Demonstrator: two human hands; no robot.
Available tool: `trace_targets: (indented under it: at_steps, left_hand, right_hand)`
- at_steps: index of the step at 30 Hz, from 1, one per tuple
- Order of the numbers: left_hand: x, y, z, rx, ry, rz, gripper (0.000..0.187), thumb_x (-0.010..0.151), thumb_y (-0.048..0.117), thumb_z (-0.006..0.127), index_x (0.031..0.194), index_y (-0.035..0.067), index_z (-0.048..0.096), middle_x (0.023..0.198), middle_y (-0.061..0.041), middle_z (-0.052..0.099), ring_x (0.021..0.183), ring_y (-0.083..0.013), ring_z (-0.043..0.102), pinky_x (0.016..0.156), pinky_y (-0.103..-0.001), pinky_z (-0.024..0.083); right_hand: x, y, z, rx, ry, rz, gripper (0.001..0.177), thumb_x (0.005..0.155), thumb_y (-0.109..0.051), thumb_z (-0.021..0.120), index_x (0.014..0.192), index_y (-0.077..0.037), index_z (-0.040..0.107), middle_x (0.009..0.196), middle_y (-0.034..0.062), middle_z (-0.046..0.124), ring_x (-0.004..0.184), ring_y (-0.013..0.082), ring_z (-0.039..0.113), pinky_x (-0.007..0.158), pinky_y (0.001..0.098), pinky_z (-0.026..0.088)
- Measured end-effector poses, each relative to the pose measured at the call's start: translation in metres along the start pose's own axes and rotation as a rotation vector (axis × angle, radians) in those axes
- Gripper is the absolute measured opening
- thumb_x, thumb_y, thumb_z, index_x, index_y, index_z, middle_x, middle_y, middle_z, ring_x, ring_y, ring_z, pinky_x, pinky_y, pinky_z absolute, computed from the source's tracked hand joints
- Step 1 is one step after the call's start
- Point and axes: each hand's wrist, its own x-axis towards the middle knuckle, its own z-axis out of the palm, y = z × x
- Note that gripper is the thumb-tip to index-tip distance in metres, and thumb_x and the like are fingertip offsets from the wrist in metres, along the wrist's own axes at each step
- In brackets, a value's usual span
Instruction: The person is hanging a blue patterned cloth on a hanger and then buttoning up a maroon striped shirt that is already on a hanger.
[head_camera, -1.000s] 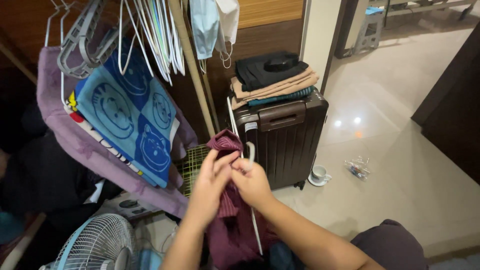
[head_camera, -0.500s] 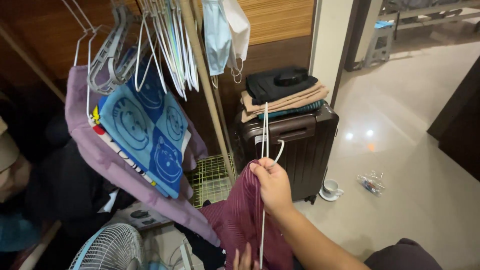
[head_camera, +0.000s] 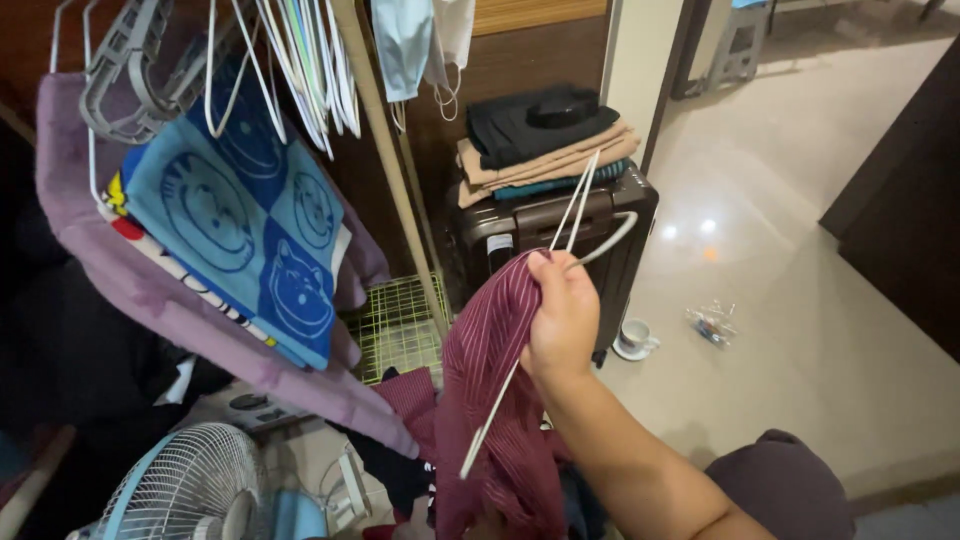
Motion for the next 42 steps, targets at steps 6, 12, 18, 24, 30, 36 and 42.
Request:
trace_targets:
  at_steps: [6, 12, 18, 24, 30, 36, 42]
  left_hand:
    - [0.057, 0.041, -0.036, -0.279, -0.078, -0.227, 0.136, 0.054, 0.065, 0.086, 0.154, 0.0, 0.021, 0.124, -0.03, 0.059, 0.112, -0.04, 0.062, 0.096, -0.044, 0.052]
    - [0.076, -0.006, -0.055, -0.423, 0.219, -0.429, 0.066, 0.083, 0.04, 0.073, 0.127, -0.006, 0.056, 0.115, -0.033, 0.064, 0.107, -0.0472, 0.061, 0.091, -0.05, 0.049]
    - [0.109, -0.007, -0.156, -0.501, 0.048, -0.561, 0.05, 0.087, 0.044, 0.067, 0.112, 0.0, 0.068, 0.103, -0.026, 0.073, 0.097, -0.0429, 0.07, 0.084, -0.049, 0.055]
    - [0.148, -0.006, -0.24, -0.403, 0.248, -0.563, 0.048, 0.101, 0.039, 0.059, 0.122, -0.003, 0.065, 0.105, -0.027, 0.071, 0.097, -0.0411, 0.067, 0.083, -0.045, 0.051]
    - [0.182, 0.023, -0.263, -0.81, 0.157, -0.348, 0.037, 0.093, 0.028, 0.066, 0.117, 0.0, 0.066, 0.1, -0.008, 0.074, 0.091, -0.0179, 0.068, 0.082, -0.033, 0.053]
    - [0.219, 0.019, -0.292, -1.17, -0.125, -0.231, 0.026, 0.087, 0.013, 0.07, 0.111, 0.003, 0.072, 0.095, -0.004, 0.072, 0.086, -0.0153, 0.063, 0.078, -0.03, 0.049]
    - [0.28, 0.115, -0.421, -0.342, 0.191, 0.098, 0.017, 0.084, 0.015, 0.074, 0.1, 0.01, 0.075, 0.095, -0.009, 0.075, 0.086, -0.024, 0.072, 0.076, -0.034, 0.055]
  right_hand:
    - [0.012, -0.015, 0.011, 0.066, 0.105, -0.182, 0.011, 0.099, -0.003, 0.06, 0.089, -0.006, 0.059, 0.078, 0.0007, 0.063, 0.068, 0.0098, 0.06, 0.065, 0.0244, 0.049]
    - [0.027, -0.013, -0.003, 0.141, 0.193, -0.241, 0.008, 0.097, -0.003, 0.059, 0.089, -0.006, 0.06, 0.082, 0.0016, 0.063, 0.075, 0.0123, 0.063, 0.072, 0.0274, 0.053]
    - [0.053, -0.013, -0.048, -0.006, 0.067, -0.105, 0.011, 0.099, -0.003, 0.061, 0.088, -0.006, 0.062, 0.083, 0.0009, 0.062, 0.077, 0.0125, 0.062, 0.072, 0.0281, 0.052]
    - [0.043, -0.02, -0.06, -0.859, -0.287, 0.162, 0.023, 0.107, -0.023, 0.052, 0.122, -0.009, 0.063, 0.078, -0.003, 0.058, 0.069, 0.0077, 0.052, 0.063, 0.0228, 0.042]
    - [0.025, 0.005, -0.094, -0.681, -0.486, -0.012, 0.048, 0.109, -0.024, 0.046, 0.156, -0.013, 0.048, 0.07, -0.004, 0.046, 0.062, 0.0059, 0.04, 0.056, 0.0199, 0.033]
    - [0.028, -0.024, -0.075, -0.25, -0.457, -0.273, 0.049, 0.108, -0.047, 0.053, 0.143, -0.013, 0.057, 0.064, 0.0019, 0.046, 0.054, 0.013, 0.039, 0.051, 0.0266, 0.034]
    - [0.022, -0.044, -0.04, 0.413, -0.496, 0.018, 0.062, 0.106, -0.064, 0.034, 0.123, -0.018, 0.072, 0.055, 0.0037, 0.046, 0.049, 0.0162, 0.036, 0.053, 0.0312, 0.032]
